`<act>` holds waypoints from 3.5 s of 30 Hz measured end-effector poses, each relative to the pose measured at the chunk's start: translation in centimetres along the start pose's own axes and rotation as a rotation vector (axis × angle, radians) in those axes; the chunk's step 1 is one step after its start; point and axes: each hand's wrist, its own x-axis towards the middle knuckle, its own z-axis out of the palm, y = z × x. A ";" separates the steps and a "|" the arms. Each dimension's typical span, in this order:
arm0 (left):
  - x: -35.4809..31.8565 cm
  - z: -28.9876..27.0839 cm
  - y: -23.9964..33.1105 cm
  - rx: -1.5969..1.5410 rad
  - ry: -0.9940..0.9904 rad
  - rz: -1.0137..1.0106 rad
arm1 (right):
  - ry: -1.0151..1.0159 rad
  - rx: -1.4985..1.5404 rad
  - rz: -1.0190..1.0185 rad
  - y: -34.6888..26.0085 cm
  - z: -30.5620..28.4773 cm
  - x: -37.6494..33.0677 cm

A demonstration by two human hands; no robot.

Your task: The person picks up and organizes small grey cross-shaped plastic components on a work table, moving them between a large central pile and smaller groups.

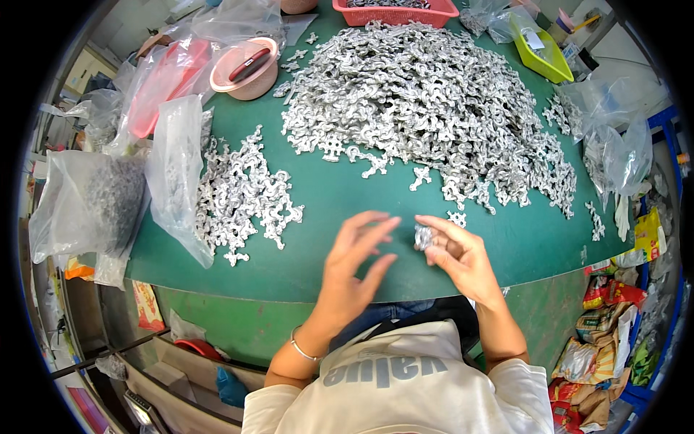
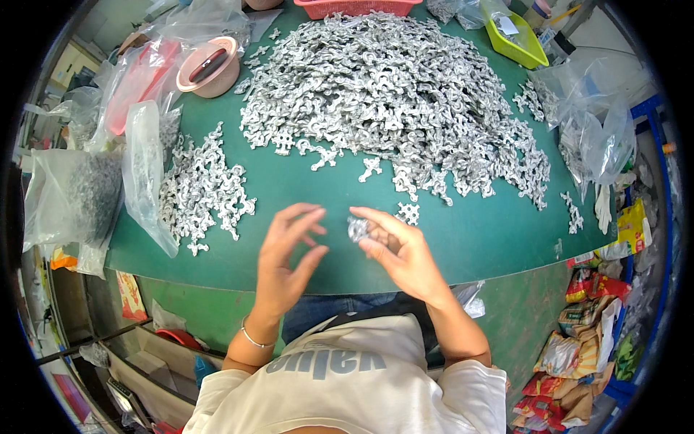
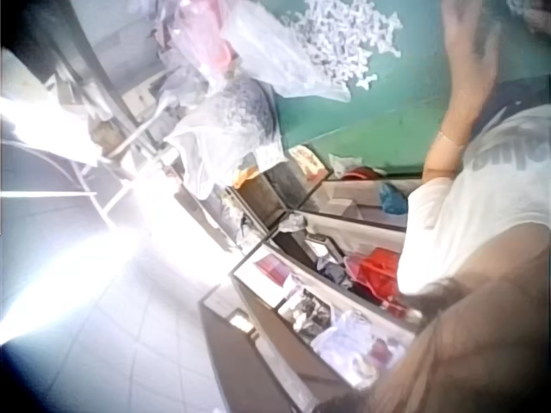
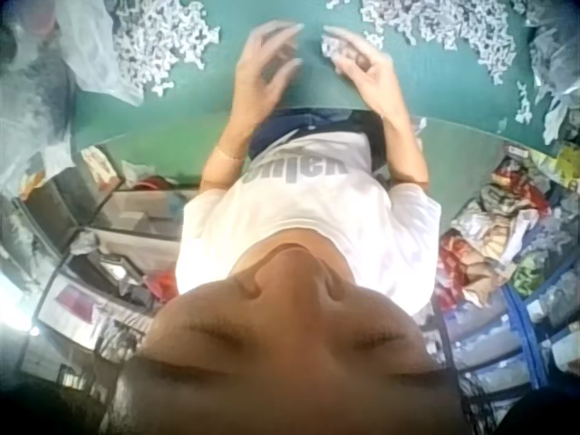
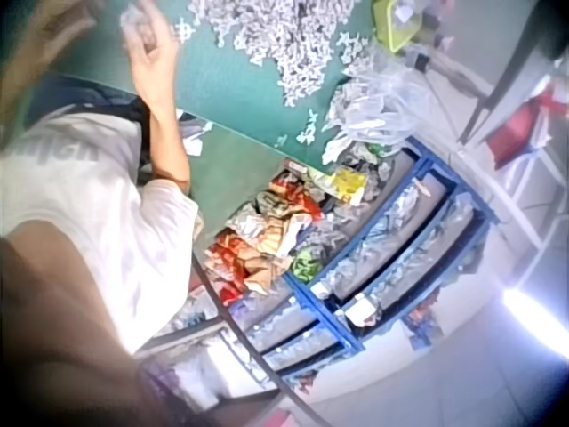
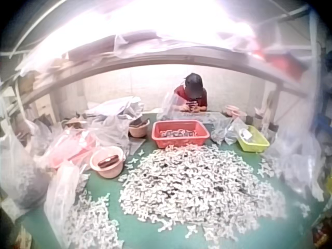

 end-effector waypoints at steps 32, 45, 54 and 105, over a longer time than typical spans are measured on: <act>-0.5 0.6 0.4 -0.636 -0.203 -0.316 | 0.262 0.025 -0.180 -0.8 1.2 -2.4; -0.3 -7.8 -6.3 0.711 0.462 -0.169 | 0.391 -1.337 -0.411 2.7 -1.5 6.6; -0.6 -5.0 -4.9 0.570 0.416 -0.088 | 0.517 -1.348 -0.652 4.1 -2.6 6.4; -1.2 -2.2 -4.3 0.539 0.370 0.022 | 0.648 -1.348 -0.388 4.0 -4.2 3.4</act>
